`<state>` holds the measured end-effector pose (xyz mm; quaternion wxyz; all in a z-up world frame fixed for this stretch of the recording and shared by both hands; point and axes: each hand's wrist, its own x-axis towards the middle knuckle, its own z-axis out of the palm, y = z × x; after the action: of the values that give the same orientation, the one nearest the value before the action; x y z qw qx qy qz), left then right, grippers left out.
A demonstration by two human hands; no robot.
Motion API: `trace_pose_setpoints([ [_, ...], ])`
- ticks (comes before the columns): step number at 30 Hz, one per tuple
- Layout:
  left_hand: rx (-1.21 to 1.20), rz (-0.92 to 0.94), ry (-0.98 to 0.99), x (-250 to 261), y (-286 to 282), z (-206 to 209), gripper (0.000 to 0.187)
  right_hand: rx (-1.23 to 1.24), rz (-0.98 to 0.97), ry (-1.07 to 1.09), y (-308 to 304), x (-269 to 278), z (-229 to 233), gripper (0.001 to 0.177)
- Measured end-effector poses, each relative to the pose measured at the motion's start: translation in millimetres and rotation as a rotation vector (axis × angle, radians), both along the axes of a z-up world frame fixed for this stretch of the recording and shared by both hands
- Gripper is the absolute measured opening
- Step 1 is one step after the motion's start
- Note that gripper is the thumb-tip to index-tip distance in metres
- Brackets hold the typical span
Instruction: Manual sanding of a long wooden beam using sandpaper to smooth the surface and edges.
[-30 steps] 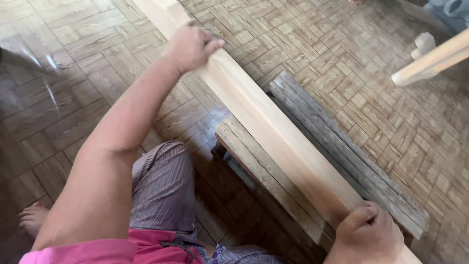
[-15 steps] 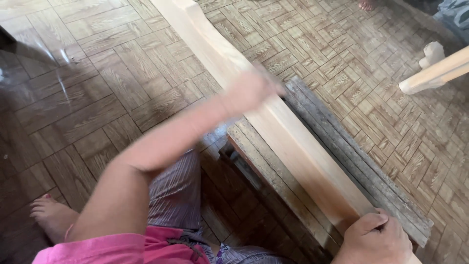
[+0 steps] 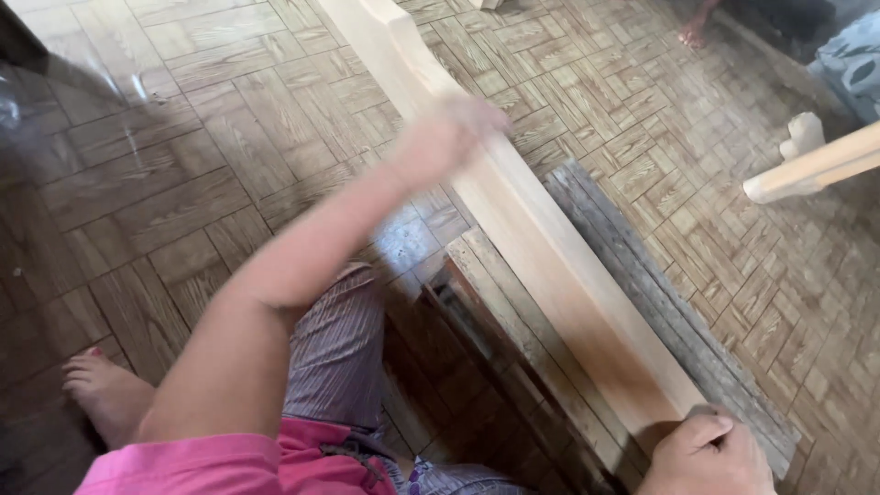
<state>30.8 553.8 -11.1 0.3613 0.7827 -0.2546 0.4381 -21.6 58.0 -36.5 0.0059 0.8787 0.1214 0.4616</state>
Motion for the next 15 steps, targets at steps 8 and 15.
trace_pose_setpoints([
  [8, 0.033, 0.856, 0.394, 28.0, 85.4, -49.0, 0.028, 0.081, 0.055, -0.012, 2.1, 5.7, -7.0, 0.028],
  [15, 0.064, 0.373, -0.145, -14.6, -131.9, -30.5, 0.027, 0.096, 0.09, 0.014, 6.8, 3.3, -3.0, 0.025],
])
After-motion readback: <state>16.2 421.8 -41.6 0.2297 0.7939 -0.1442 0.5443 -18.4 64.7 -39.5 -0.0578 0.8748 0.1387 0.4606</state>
